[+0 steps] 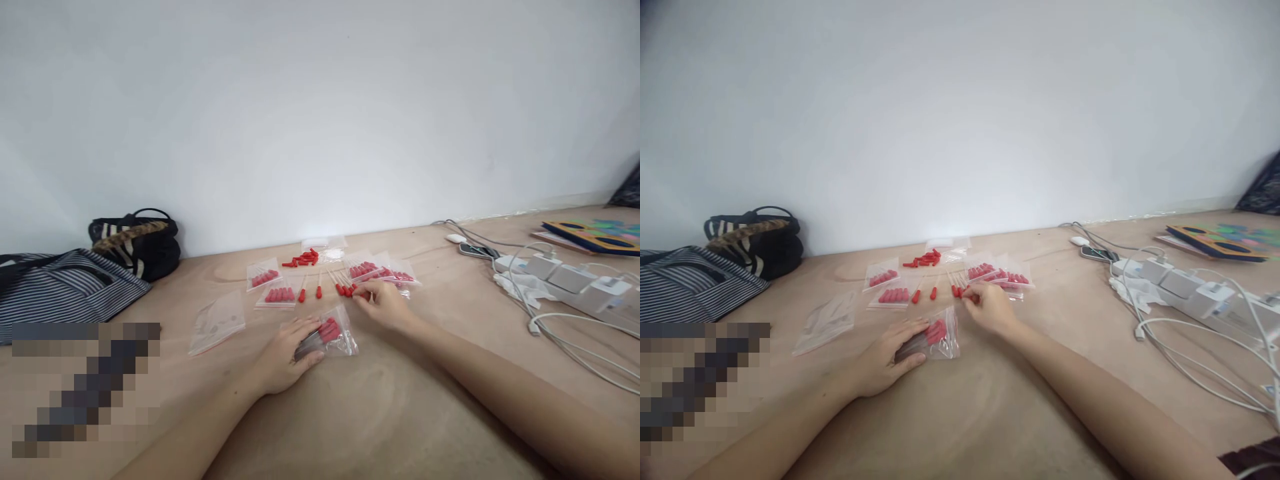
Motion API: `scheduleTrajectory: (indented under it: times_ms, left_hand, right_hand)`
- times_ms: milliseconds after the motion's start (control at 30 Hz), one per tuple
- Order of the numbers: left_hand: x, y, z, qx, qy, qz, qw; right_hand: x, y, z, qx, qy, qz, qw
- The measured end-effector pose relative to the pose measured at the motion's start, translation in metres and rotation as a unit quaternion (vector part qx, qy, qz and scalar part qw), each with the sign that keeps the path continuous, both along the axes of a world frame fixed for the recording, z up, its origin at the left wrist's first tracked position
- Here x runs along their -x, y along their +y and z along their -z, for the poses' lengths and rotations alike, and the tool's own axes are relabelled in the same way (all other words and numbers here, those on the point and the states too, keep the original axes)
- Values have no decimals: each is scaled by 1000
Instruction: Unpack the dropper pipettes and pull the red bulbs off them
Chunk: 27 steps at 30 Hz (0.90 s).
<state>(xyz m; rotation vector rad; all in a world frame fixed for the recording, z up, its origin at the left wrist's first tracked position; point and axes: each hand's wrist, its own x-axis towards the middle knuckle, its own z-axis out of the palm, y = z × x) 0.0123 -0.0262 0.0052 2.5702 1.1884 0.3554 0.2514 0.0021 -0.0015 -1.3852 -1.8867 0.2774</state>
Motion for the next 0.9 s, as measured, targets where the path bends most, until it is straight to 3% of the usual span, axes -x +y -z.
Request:
scheduleTrajectory:
  times_ms: [133,267,367,533,733,900]
  left_hand:
    - [1,1,2,-2,1,2,1000]
    - [2,1,3,-3,-2,7,1000]
    - [1,0,3,-4,-3,8,1000]
    - [-1,-1,2,0,-8,5,1000]
    - [-1,-1,2,3,-19,1,1000]
    - [0,-2,2,12,-18,0,1000]
  right_hand:
    - [-6,-14,9,89,2,-106,990]
    - [8,-15,8,106,-22,-165,980]
    - [18,-15,6,98,-47,-167,980]
    - [24,-17,9,80,-50,-97,991]
    - [22,-16,15,76,2,-150,986]
    - [22,-17,11,53,-73,-196,976]
